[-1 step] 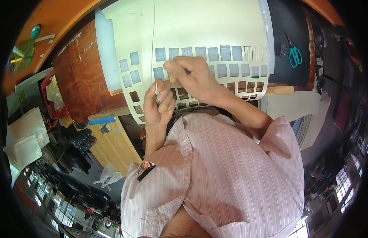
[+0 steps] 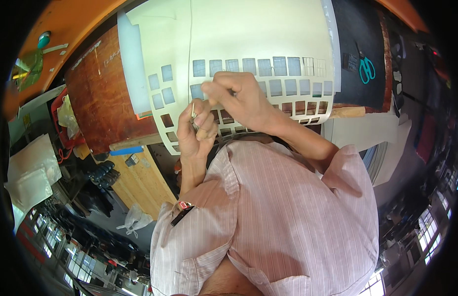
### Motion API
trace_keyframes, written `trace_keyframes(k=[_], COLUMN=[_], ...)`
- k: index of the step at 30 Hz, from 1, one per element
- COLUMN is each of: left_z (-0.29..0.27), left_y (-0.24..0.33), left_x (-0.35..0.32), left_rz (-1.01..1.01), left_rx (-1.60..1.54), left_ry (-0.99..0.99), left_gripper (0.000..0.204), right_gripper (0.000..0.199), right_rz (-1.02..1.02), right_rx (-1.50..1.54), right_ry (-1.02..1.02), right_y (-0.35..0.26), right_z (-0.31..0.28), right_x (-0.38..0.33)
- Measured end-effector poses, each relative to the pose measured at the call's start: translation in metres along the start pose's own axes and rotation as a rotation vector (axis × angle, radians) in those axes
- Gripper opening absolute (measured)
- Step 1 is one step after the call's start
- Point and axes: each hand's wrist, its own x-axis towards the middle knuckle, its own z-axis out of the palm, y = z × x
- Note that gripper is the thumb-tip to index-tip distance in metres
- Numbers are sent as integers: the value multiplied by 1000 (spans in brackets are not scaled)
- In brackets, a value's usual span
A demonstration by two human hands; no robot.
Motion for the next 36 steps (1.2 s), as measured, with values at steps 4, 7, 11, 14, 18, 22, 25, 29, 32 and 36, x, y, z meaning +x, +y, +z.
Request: trace_keyframes(k=[4,7,11,14,18,22,25,29,32,36], left_z=[0,1,4,6,5,-1,-5,-5,-7,-17], left_y=[-1,-2,-3,-3,-2,-1,-3,-8,-10,-11], left_x=[2,1,1,1,0,2,4,5,4,8], left_rz=[37,79,148,180,135,114,90,76,137,96], left_rx=[-27,234,322,416,406,215,173,40,72,-90], left_ry=[35,114,133,171,173,97,140,223,322,341], left_gripper=[26,29,25,27,32,29,31,37,38,30], right_gripper=[15,14,14,19,26,27,24,14,16,14], right_rz=[-289,-301,-204,-170,25,100,-108,-292,-492,-526], right_rx=[80,42,112,122,253,235,136,-129,-331,-268], right_ry=[70,6,-49,-44,-14,35,52,44,60,41], right_y=[-1,-1,1,4,11,14,11,6,7,11], right_z=[11,14,14,16,17,11,11,24,30,25], right_x=[-8,-7,-4,-3,-1,0,-3,-7,-6,-6])
